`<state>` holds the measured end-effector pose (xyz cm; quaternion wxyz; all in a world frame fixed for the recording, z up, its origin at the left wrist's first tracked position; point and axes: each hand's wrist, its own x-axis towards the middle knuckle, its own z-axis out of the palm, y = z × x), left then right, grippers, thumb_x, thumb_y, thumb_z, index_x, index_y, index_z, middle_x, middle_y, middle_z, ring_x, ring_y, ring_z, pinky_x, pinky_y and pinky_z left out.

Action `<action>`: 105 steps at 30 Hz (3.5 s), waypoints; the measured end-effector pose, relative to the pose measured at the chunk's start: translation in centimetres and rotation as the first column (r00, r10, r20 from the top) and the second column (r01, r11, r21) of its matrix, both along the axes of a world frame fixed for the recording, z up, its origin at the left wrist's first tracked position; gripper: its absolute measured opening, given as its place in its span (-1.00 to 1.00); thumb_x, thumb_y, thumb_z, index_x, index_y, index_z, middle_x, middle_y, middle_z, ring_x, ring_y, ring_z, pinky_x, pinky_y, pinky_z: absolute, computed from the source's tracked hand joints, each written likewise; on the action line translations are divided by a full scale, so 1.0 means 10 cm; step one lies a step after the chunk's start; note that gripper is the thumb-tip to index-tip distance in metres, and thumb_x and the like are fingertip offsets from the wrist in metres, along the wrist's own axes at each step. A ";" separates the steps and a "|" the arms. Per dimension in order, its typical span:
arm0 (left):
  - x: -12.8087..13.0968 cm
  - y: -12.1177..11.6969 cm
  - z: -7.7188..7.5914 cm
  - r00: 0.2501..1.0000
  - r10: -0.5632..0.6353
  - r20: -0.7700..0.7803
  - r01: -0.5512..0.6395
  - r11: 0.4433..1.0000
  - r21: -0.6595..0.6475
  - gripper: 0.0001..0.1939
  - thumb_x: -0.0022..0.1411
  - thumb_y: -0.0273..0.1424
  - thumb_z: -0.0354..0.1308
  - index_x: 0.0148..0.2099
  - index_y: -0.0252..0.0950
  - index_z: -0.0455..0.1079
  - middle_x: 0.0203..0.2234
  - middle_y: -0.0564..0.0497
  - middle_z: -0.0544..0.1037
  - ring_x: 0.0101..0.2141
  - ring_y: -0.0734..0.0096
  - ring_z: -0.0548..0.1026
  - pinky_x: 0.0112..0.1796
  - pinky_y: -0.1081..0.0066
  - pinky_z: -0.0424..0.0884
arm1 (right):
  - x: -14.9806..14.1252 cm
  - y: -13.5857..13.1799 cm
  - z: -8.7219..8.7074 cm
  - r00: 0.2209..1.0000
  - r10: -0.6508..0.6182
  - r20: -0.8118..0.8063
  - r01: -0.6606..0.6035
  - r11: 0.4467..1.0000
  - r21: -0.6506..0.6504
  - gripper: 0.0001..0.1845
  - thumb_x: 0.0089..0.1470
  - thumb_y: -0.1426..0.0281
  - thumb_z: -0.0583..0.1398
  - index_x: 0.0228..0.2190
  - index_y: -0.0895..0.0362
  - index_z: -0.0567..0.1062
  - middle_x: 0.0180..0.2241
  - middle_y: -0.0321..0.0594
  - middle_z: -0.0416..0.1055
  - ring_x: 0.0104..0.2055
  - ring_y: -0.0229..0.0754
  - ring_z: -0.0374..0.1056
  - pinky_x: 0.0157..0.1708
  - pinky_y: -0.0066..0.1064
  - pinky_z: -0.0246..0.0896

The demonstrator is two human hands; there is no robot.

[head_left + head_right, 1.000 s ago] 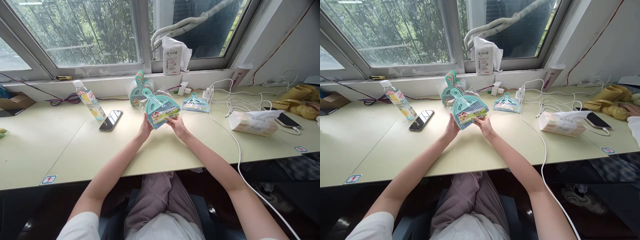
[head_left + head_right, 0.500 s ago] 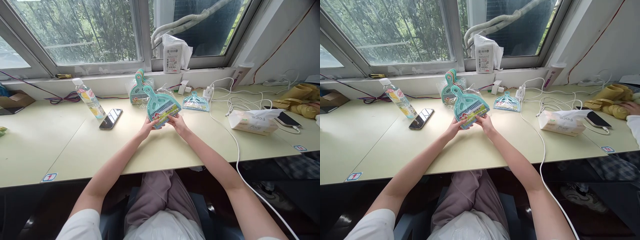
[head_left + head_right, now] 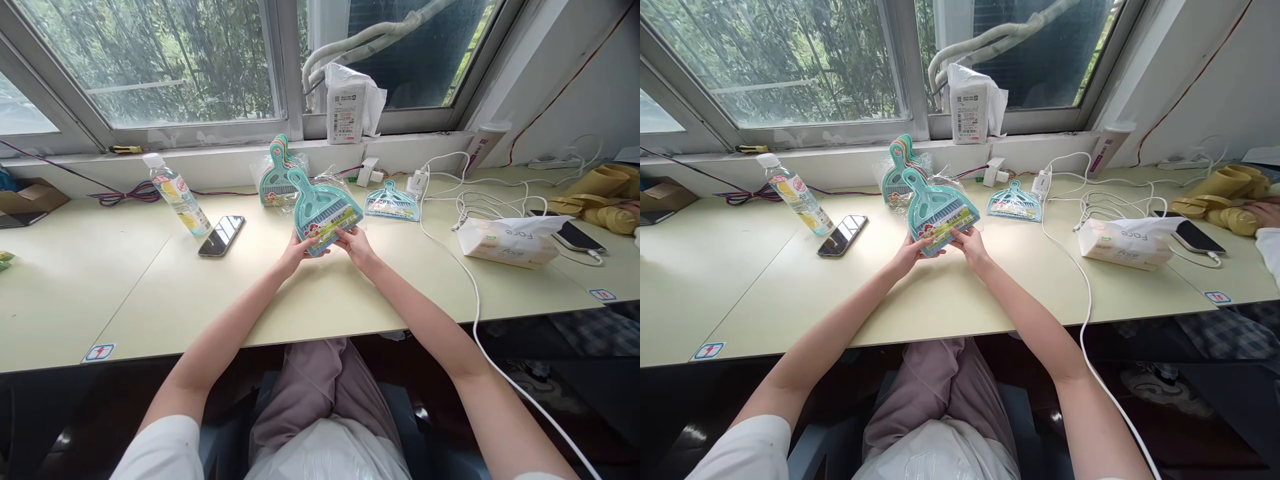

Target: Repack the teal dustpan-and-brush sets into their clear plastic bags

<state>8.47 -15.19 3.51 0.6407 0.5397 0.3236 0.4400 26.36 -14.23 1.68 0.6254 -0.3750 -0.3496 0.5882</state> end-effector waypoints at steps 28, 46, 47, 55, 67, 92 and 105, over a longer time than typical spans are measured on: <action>-0.29 0.39 -0.12 0.978 0.166 0.129 -0.115 0.936 -0.332 -0.55 -0.01 -0.52 0.17 0.00 -0.43 0.33 -0.25 -0.16 0.59 -0.40 0.27 0.59 -0.54 0.47 0.50 | 0.41 0.10 0.07 0.144 -0.521 0.841 -0.230 0.809 0.541 -0.37 0.12 0.50 0.14 0.20 -0.10 0.25 0.26 -0.35 0.16 0.30 -0.04 0.04 0.25 -0.10 0.02; -0.40 0.41 -0.02 0.993 0.066 0.100 -0.023 0.926 -0.378 -0.61 0.16 -0.39 0.12 0.04 -0.39 0.32 -0.18 -0.16 0.59 -0.15 0.20 0.57 -0.17 0.25 0.56 | 0.45 0.15 0.01 0.127 -0.444 0.887 -0.181 0.869 0.461 -0.52 0.27 0.10 0.01 -0.41 -0.04 0.65 -0.32 -0.27 0.60 -0.20 -0.13 0.40 0.01 -0.24 -0.08; -0.41 0.41 -0.01 0.994 0.051 0.096 -0.012 0.930 -0.368 -0.60 0.15 -0.40 0.13 0.04 -0.39 0.32 -0.17 -0.16 0.59 -0.16 0.21 0.57 -0.16 0.26 0.56 | 0.45 0.15 0.01 0.135 -0.430 0.893 -0.170 0.877 0.449 -0.51 0.27 0.09 0.01 -0.43 -0.03 0.64 -0.33 -0.28 0.60 -0.22 -0.15 0.40 -0.01 -0.27 -0.07; -0.42 0.44 -0.10 0.998 -0.045 0.042 0.055 0.951 -0.305 -0.51 -0.01 -0.54 0.17 0.03 -0.38 0.27 -0.18 -0.15 0.59 -0.19 0.24 0.59 -0.14 0.25 0.57 | 0.42 0.18 -0.05 0.167 -0.421 0.892 -0.087 0.894 0.439 -0.52 0.22 0.07 0.06 -0.48 0.03 0.62 -0.37 -0.24 0.56 -0.31 -0.17 0.40 -0.08 -0.30 0.01; -0.36 0.30 -0.01 0.997 -0.048 0.058 0.058 0.982 -0.180 -0.24 -0.07 -0.56 0.20 0.21 -0.14 0.13 -0.11 -0.01 0.55 -0.30 0.35 0.59 -0.35 0.40 0.57 | 0.23 0.12 -0.05 0.512 -0.524 0.681 0.086 0.820 0.566 -0.75 0.17 0.20 0.11 -0.31 0.07 0.51 0.02 -0.06 0.22 0.00 -0.08 0.28 0.02 -0.23 0.24; -0.37 0.44 -0.10 0.995 0.100 0.026 -0.086 0.940 -0.331 -0.63 0.09 -0.46 0.13 -0.01 -0.39 0.35 -0.34 -0.11 0.62 -0.42 0.38 0.59 -0.42 0.48 0.53 | -0.01 -0.07 0.00 0.221 -0.454 0.863 -0.410 0.760 0.505 -0.63 0.09 0.29 0.27 -0.03 -0.14 0.49 0.12 -0.26 0.38 0.26 0.00 0.18 0.30 0.17 -0.56; -0.40 0.35 -0.05 0.985 -0.152 -0.079 0.130 0.965 -0.226 -0.50 0.10 -0.32 0.27 0.06 -0.28 0.20 -0.12 -0.13 0.58 -0.23 0.25 0.61 -0.19 0.36 0.55 | -0.09 -0.03 -0.07 0.157 -0.507 0.848 -0.325 0.784 0.529 -0.70 0.26 0.40 0.05 -0.29 0.05 0.59 -0.17 -0.25 0.59 -0.18 -0.17 0.47 0.13 -0.25 0.04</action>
